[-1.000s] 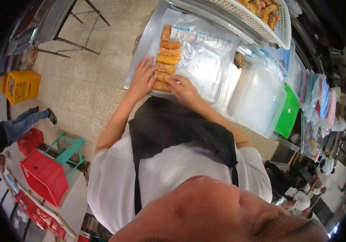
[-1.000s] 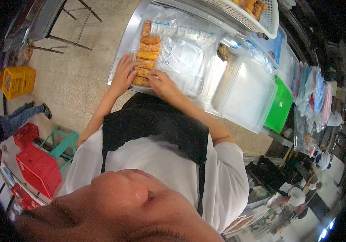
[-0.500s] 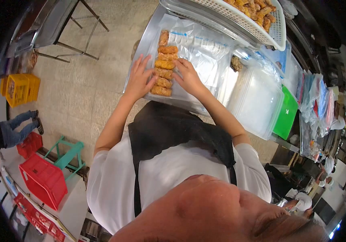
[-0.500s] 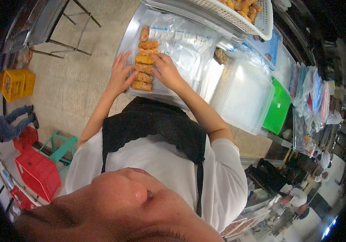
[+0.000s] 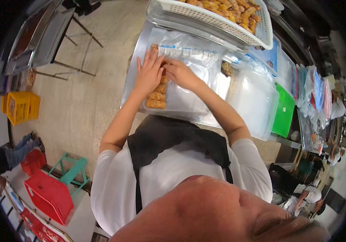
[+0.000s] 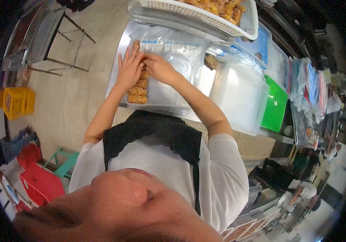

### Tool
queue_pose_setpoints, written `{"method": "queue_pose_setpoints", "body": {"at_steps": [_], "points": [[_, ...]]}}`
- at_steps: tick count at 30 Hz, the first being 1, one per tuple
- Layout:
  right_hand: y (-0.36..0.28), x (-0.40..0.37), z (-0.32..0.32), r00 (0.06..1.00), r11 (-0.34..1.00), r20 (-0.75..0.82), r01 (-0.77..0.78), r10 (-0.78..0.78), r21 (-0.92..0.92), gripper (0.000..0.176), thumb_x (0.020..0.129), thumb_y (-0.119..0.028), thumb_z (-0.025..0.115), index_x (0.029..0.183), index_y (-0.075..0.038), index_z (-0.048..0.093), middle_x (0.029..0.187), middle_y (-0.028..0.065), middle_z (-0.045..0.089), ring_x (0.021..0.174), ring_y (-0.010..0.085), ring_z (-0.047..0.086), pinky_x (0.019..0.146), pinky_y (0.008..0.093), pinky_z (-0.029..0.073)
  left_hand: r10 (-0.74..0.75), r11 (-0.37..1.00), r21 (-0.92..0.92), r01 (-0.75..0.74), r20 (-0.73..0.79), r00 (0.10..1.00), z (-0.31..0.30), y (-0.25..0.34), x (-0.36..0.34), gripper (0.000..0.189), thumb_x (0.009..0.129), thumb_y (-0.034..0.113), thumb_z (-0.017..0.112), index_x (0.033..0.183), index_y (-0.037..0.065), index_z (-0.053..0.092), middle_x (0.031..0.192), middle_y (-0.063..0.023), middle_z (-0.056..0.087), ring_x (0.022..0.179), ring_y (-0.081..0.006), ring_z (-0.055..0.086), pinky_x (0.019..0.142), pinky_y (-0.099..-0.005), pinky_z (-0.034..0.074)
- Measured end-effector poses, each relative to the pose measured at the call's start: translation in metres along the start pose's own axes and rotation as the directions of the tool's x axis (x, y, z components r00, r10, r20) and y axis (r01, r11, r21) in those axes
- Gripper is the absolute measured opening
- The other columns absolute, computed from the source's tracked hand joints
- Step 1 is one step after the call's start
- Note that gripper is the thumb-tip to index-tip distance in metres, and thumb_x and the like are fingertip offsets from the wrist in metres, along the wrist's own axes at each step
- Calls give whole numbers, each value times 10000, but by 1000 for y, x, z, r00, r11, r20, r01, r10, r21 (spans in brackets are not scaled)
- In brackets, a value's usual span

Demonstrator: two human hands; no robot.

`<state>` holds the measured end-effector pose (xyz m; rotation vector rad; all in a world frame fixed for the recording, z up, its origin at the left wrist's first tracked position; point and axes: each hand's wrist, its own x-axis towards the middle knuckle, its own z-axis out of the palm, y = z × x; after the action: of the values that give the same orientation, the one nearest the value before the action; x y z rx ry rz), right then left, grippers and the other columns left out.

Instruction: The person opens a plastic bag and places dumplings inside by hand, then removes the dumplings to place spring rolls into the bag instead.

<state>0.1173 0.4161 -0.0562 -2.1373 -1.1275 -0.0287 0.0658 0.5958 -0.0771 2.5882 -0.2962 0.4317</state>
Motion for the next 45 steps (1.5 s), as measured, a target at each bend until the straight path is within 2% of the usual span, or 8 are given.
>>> {"method": "queue_pose_setpoints", "body": {"at_steps": [7,15,18,21,25,30,32,45], "points": [[16,87,-201,908,833,-414,-185,-57,-521,263,875,-146,671,1125,-64,665,1116,150,654,1035,329,621,894,412,499,-44,990,141,26,127,991,10,-1,-3,452,947,253,562,1377,124,512,1472,-58,449,1466,-283,244,1136,-662,94],[252,131,-206,967,830,81,-163,242,-534,350,920,-224,651,1231,-69,611,1144,150,651,1045,325,624,906,430,489,-42,999,6,42,42,998,-2,4,-3,404,893,194,621,1284,103,575,1379,-84,504,1429,-328,294,1130,-671,120],[197,141,-213,961,783,87,-161,264,-601,376,910,-225,638,1240,-52,592,1115,172,658,1016,325,630,872,422,495,-49,999,1,49,11,999,-4,6,-4,400,887,195,625,1273,103,580,1399,-92,475,1426,-352,288,1133,-657,141],[68,136,-228,924,778,-203,-383,324,-498,356,882,-195,607,1203,-41,616,1088,215,675,1007,375,627,853,460,495,-55,998,-8,55,-22,998,2,2,-6,393,884,201,625,1266,114,589,1446,-91,436,1428,-364,277,1135,-652,154],[29,104,-209,602,985,-791,-35,-112,-166,411,906,-218,687,1266,-61,568,1100,131,649,959,235,643,833,342,508,-22,999,30,21,40,999,1,3,-4,402,883,223,643,1279,174,596,1493,-73,403,1444,-357,251,1138,-651,135],[1,19,-80,872,830,-33,-452,488,326,433,865,-220,733,1238,-57,586,989,97,675,786,174,647,711,326,531,76,991,96,-90,139,987,-3,6,-4,407,894,278,640,1297,237,603,1543,-50,356,1467,-339,214,1135,-668,92],[39,-10,-16,912,914,-48,-405,406,28,498,866,-268,732,1278,-39,571,1001,163,650,825,242,671,729,355,540,44,994,92,-56,136,990,-2,4,-3,412,900,298,631,1307,235,602,1553,-46,346,1473,-332,204,1138,-665,77],[0,-17,3,944,948,-96,-309,315,75,305,802,-76,716,1091,-13,638,1061,192,607,969,335,621,845,389,522,176,978,93,-189,129,976,-2,7,-3,417,898,350,621,1300,238,604,1527,-33,389,1471,-341,203,1126,-697,78]]}}
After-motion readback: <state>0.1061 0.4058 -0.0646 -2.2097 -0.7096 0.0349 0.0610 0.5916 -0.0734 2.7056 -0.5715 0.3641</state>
